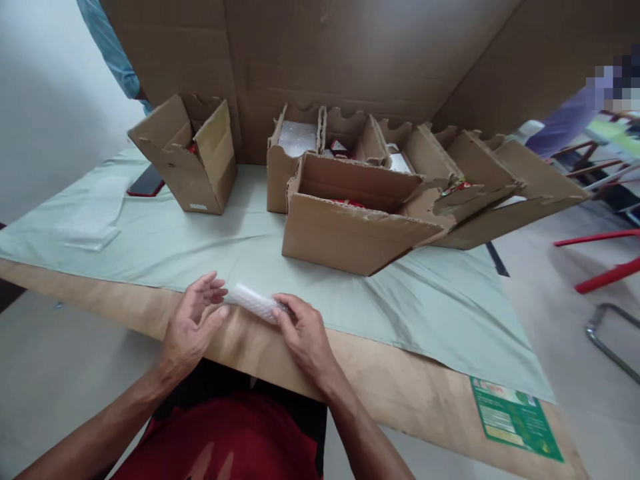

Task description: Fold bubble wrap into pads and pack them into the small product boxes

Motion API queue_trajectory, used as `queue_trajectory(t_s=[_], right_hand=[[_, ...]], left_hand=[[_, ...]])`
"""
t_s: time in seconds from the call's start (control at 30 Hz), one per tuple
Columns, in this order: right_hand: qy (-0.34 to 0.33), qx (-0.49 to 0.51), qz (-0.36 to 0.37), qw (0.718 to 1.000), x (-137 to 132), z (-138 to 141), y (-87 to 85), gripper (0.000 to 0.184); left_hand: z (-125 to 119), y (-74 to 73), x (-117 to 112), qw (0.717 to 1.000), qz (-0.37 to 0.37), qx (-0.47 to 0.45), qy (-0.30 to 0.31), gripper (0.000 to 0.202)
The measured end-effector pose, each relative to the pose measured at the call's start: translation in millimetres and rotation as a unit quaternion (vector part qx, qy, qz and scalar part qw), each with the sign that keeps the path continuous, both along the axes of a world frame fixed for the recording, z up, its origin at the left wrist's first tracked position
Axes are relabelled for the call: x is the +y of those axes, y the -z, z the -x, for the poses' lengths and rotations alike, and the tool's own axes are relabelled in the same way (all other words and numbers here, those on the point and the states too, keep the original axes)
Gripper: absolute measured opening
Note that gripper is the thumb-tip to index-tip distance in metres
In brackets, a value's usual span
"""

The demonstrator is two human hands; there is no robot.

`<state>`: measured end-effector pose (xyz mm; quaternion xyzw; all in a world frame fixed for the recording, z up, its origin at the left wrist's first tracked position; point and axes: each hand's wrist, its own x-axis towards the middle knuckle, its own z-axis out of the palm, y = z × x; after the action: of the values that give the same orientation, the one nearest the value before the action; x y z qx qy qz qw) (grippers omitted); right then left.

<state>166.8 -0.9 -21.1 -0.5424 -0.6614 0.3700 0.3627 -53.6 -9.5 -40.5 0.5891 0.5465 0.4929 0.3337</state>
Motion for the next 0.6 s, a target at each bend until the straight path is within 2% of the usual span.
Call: queue_trajectory(t_s=[0.07, 0.13, 0.2, 0.3, 0.43, 0.5, 0.6], right_hand=[[0.021, 0.069, 0.030, 0.997, -2.0, 2.1, 0.9, 0.020], [0.029, 0.096, 0.034, 0.994, -5.2, 7.1, 3.6, 0.021], [0.020, 0.086, 0.023, 0.996, -10.3, 14.2, 7.5, 0.020], [-0.018, 0.058, 0.008, 0.998, -18.5, 22.4, 13.2, 0.018], [-0.010, 0.049, -0.025, 0.998, -21.1, 17.8, 15.7, 0.017], [-0.007, 0.059, -0.040, 0.997, -19.2, 11.1, 14.2, 0.024], [-0.049, 0.095, -0.005, 0.994, -16.4, 3.5, 10.1, 0.037]], left_hand=[[-6.3, 0.6, -4.9, 0.990, 0.083, -0.115, 0.020, 0.059], [-15.2, -1.4, -7.1, 0.966, 0.144, -0.207, 0.058, 0.059], [-24.0, -5.3, -6.4, 0.939, 0.180, -0.278, 0.096, 0.053], [-32.0, -9.8, -2.6, 0.911, 0.197, -0.342, 0.118, 0.048], [-32.6, -11.5, -0.9, 0.912, 0.205, -0.335, 0.122, 0.050], [-32.5, -13.9, -2.5, 0.917, 0.214, -0.306, 0.137, 0.046], [-35.2, -20.3, -5.5, 0.918, 0.253, -0.239, 0.193, 0.041]])
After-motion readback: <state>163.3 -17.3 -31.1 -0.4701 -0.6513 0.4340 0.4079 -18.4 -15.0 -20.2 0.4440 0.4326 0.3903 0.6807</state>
